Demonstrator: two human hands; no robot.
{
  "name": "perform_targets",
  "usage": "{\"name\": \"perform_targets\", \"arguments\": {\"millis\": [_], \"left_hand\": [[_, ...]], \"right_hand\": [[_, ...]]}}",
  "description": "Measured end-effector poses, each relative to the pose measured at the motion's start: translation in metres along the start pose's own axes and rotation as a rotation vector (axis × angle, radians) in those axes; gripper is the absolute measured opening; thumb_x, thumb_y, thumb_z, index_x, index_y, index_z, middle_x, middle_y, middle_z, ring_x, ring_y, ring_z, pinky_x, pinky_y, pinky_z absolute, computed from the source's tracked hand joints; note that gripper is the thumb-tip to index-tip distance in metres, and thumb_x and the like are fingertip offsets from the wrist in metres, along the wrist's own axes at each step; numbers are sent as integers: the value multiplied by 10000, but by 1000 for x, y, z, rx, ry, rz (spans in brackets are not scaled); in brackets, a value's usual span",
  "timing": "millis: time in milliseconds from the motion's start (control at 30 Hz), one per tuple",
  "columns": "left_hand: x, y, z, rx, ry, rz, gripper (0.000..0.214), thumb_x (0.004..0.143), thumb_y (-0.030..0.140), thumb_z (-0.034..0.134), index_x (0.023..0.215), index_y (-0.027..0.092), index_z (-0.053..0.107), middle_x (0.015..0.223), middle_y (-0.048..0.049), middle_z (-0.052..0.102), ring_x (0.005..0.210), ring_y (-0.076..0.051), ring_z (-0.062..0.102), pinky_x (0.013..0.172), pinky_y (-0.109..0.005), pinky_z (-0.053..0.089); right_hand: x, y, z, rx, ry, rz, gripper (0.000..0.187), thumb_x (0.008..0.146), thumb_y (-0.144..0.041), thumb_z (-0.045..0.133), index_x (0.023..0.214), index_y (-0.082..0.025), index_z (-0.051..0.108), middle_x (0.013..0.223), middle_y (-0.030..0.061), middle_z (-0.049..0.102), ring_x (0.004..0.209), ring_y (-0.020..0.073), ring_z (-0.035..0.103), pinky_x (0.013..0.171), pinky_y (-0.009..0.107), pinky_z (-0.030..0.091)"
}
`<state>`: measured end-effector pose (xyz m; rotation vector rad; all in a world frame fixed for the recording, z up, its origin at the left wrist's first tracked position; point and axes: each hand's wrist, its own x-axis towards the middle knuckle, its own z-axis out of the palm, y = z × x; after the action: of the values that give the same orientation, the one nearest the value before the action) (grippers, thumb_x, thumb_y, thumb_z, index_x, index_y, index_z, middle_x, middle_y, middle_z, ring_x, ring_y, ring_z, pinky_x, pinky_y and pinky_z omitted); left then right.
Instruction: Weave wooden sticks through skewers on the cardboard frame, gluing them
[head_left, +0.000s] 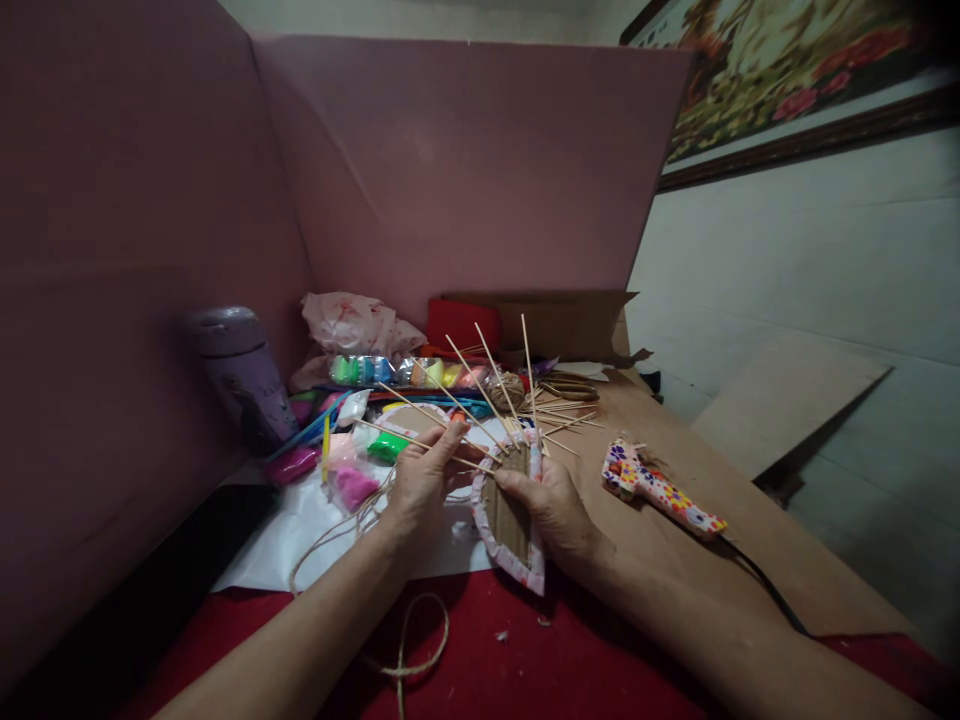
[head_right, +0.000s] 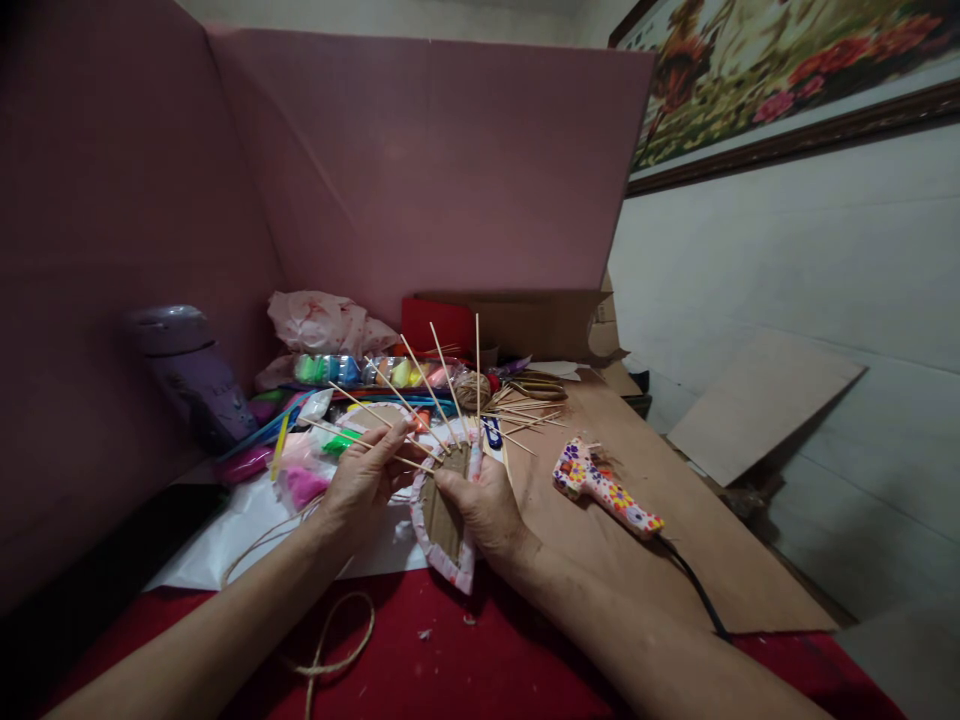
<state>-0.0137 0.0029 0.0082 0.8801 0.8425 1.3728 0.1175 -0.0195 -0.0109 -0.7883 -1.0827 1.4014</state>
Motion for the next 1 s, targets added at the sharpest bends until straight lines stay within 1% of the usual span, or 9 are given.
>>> {"name": "perform_targets", "arguments": {"millis": [167, 367, 533, 633, 867, 1000], "left_hand": [[0, 0, 0, -10, -2, -3, 291, 626, 391, 721, 686, 141, 585, 585, -27, 661, 484, -108, 598, 452, -181, 433], [-1, 0, 0, -5, -6, 5, 277, 656, 387, 700, 699, 139, 583, 582, -20, 657, 485, -103, 594, 461, -182, 436], [-1, 0, 0, -3, -1, 3, 298, 632, 397, 715, 714, 136, 599, 586, -21, 657, 485, -102, 594, 451, -177, 426], [-1, 0, 0, 2, 7, 9, 325, 613, 414, 724, 733, 134, 611, 605, -32, 662, 500, -111, 601, 464, -189, 441], [-2, -1, 1, -2, 1, 25, 341, 602, 434, 724, 723, 134, 617, 616, -41, 664, 506, -120, 603, 486, -211, 465], [-2, -1, 1, -4, -1, 27, 332, 601, 423, 727, 717, 130, 623, 598, -37, 656, 501, -121, 602, 485, -212, 469]], "right_hand": [[0, 0, 0, -8, 0, 3, 248, 620, -296, 692, 808, -142, 645, 742, 42, 670, 646, 170, 585, 604, 273, 454], [-1, -1, 1, 6, -4, 21, 185, 642, -266, 665, 779, -144, 643, 698, 25, 661, 605, 157, 570, 586, 263, 441], [-1, -2, 0, 15, -36, 7, 166, 679, -299, 640, 735, -143, 635, 661, 13, 643, 569, 142, 551, 565, 249, 428], [0, -1, -1, 16, -32, -1, 170, 698, -304, 632, 751, -142, 630, 649, 12, 631, 569, 143, 548, 562, 247, 428], [1, 0, -1, -9, -10, 2, 221, 696, -352, 654, 790, -152, 655, 692, 20, 660, 601, 160, 575, 588, 267, 444], [1, 0, -1, -22, 3, -22, 251, 690, -348, 669, 841, -148, 660, 758, 35, 673, 642, 163, 586, 609, 269, 453]]}}
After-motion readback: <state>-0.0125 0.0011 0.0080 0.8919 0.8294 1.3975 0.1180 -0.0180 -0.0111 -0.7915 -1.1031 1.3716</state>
